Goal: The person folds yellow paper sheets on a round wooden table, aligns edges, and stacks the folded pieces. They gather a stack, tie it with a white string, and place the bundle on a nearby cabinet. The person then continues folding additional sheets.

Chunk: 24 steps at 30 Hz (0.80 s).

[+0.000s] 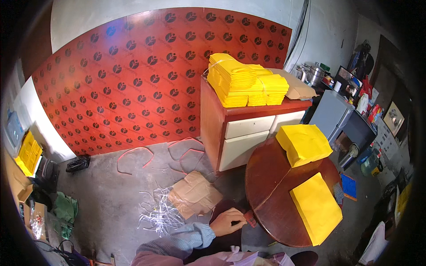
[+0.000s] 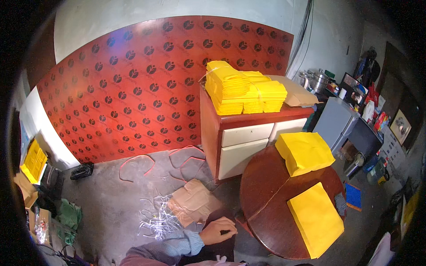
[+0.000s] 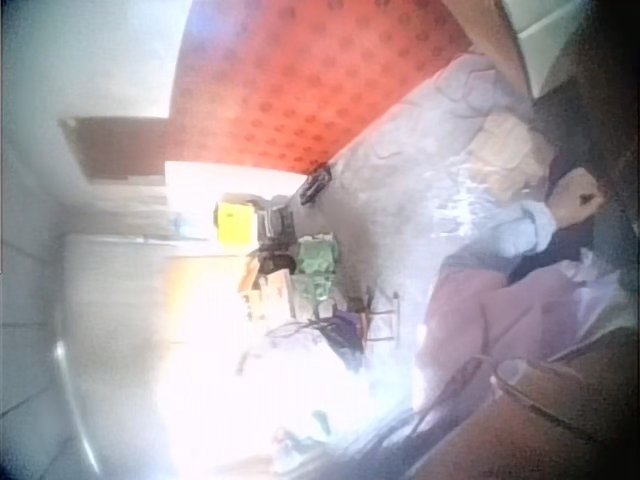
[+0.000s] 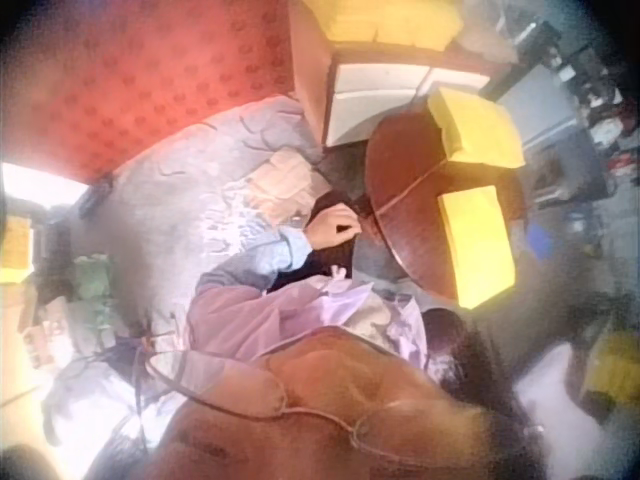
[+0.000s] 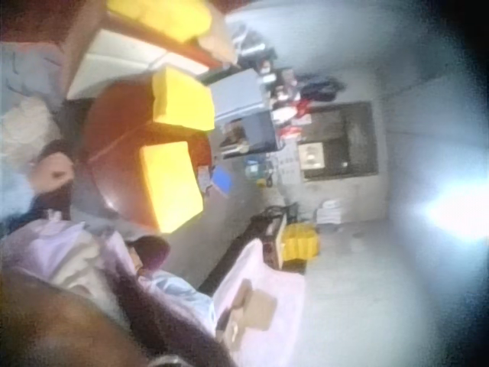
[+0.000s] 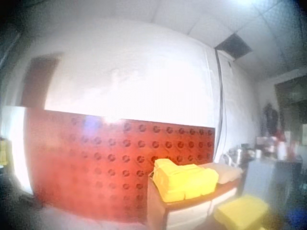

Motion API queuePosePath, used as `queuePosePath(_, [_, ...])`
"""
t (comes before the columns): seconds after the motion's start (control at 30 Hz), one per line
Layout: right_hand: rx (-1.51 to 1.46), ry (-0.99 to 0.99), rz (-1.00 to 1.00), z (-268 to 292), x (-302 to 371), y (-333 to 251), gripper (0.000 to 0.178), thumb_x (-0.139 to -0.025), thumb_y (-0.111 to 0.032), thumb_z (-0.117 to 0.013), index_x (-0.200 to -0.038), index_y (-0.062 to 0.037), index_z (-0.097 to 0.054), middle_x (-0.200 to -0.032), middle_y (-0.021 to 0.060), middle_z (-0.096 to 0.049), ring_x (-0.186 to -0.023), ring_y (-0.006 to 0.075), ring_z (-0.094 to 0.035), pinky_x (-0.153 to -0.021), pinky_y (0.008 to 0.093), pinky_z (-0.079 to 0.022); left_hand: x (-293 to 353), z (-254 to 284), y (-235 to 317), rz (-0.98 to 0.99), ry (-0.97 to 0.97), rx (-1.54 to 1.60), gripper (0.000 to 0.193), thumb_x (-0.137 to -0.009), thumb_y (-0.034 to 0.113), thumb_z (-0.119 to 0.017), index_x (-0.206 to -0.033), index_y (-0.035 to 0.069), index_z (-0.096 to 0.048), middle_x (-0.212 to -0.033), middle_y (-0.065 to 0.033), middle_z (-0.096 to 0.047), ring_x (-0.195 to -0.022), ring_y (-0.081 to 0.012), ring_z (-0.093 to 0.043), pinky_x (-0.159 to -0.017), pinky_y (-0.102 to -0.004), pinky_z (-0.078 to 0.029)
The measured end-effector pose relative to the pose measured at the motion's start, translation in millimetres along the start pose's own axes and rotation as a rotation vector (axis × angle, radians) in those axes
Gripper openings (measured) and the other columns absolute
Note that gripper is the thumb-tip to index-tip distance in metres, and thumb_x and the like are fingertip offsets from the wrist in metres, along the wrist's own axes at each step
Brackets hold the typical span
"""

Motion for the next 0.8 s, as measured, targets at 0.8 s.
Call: queuePosePath(0.8, [-0.559,0.441,-0.429,-15,123,39,0.024,-0.097,-0.009,-0.066,-0.12,-0.0027,-0.07,-0.123,0.0157,-0.069,-0.121,0.0349,-0.061,-0.104,0.0429,-0.046,-89,40,275,-0.707,0.139,0.972,0.017,-0.09,0.013,-0.076,-0.101,0.014,-0.063,-0.08,0.0006,-0.069,-0.071,-0.0202,-0.067,-0.056,-0.039,-0.048])
Point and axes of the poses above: each hand's wrist, its own x-axis away from the middle knuckle, its own z-axis out of the back of the hand, y = z × x, the point moved 2 cm from there along -x, towards the middle knuckle
